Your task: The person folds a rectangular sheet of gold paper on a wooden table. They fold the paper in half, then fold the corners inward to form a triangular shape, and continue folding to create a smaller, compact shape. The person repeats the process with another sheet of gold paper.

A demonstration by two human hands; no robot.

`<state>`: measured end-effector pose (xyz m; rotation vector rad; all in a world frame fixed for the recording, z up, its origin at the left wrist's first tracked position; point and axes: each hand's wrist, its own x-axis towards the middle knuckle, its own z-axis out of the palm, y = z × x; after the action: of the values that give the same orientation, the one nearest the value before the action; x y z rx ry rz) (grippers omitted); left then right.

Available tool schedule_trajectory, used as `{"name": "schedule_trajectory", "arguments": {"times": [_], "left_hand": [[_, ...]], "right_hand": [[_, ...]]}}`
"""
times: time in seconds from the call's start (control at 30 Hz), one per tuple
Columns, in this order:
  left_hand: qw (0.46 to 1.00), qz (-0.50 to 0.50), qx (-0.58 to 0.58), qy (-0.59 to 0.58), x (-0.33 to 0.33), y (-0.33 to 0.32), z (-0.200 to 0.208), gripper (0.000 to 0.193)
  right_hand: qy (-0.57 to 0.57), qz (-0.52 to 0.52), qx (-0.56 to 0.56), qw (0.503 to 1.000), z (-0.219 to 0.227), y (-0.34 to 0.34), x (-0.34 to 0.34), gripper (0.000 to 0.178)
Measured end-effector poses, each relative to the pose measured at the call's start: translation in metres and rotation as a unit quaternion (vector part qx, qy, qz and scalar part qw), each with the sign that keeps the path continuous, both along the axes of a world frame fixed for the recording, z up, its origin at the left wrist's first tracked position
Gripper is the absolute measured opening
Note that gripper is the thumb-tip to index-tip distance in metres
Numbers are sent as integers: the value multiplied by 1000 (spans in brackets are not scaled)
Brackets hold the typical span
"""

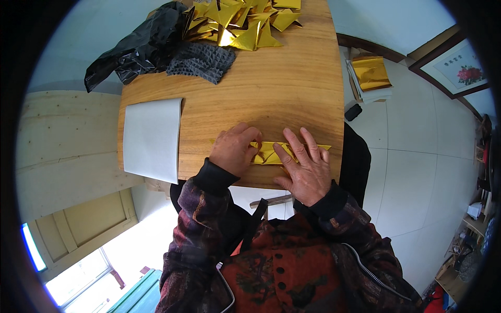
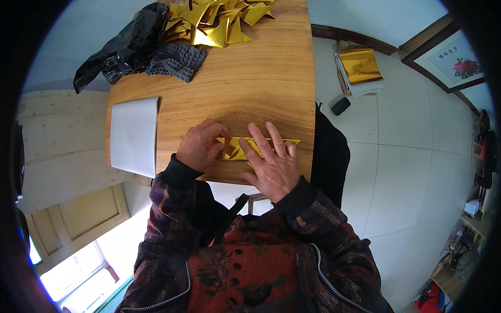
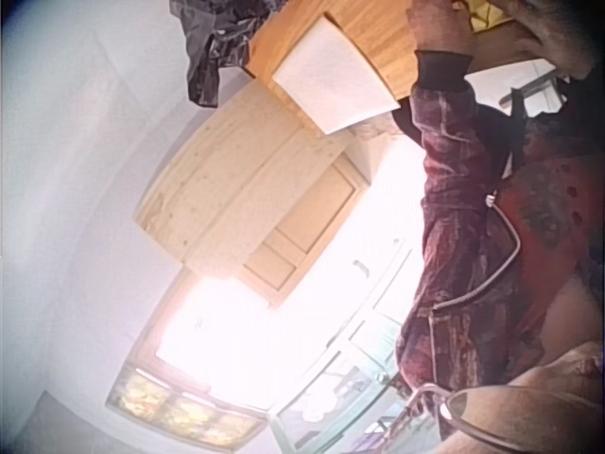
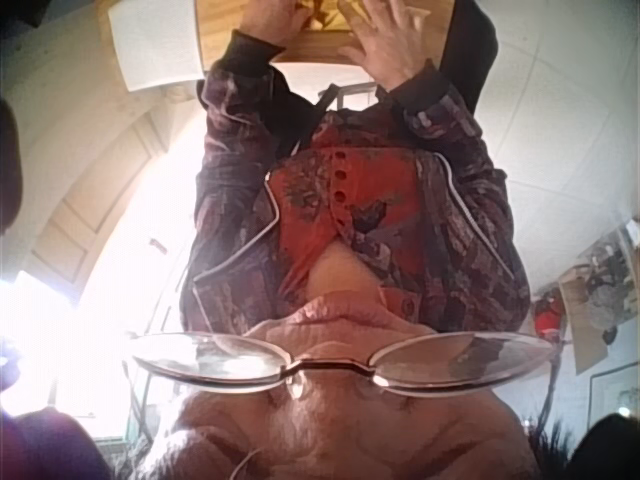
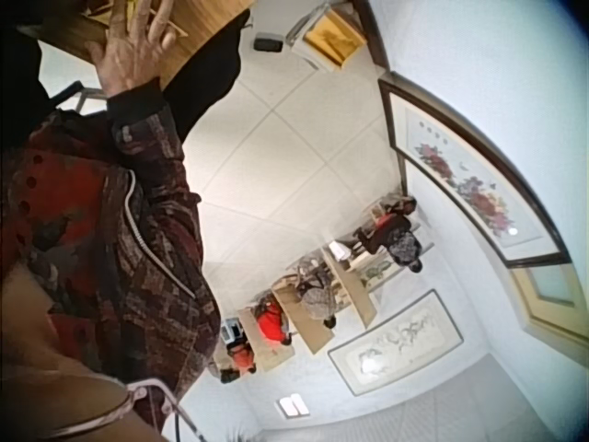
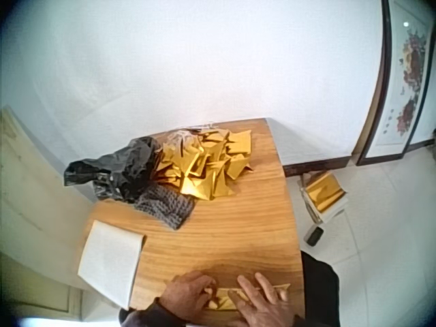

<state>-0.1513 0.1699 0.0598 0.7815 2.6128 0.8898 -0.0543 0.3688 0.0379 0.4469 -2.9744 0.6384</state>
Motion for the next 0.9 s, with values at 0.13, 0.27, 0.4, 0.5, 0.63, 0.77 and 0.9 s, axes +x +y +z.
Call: {"name": "schedule_trajectory", "arguments": {"times": [0.13, 0.27, 0.4, 0.5, 0.63, 0.77, 0.9], "left_hand": [[1000, 0, 4, 3, 0, 1, 0, 16], [1000, 0, 1, 1, -1, 1, 1, 15], [1000, -1, 1, 7, -1, 0, 0, 13], [1000, 0, 3, 14, -1, 0, -3, 13], [999, -7, -26, 47, -2, -1, -5, 11], [986, 8, -69, 154, 8, 3, -3, 17], [966, 27, -63, 250, 37, 4, 0, 30]], "right_hand": [[0, -1, 11, 1000, -1, 0, 0, 74], [1, -6, -4, 1000, 0, 0, 0, 74], [1, -7, -17, 1000, 1, -1, 0, 75], [0, -7, -14, 1000, 1, 0, 0, 73], [-12, -7, -6, 1000, 1, -1, 0, 69], [-8, -11, -6, 1000, 2, -2, 1, 67], [1, -14, -15, 1000, 0, -1, 1, 65]]}}
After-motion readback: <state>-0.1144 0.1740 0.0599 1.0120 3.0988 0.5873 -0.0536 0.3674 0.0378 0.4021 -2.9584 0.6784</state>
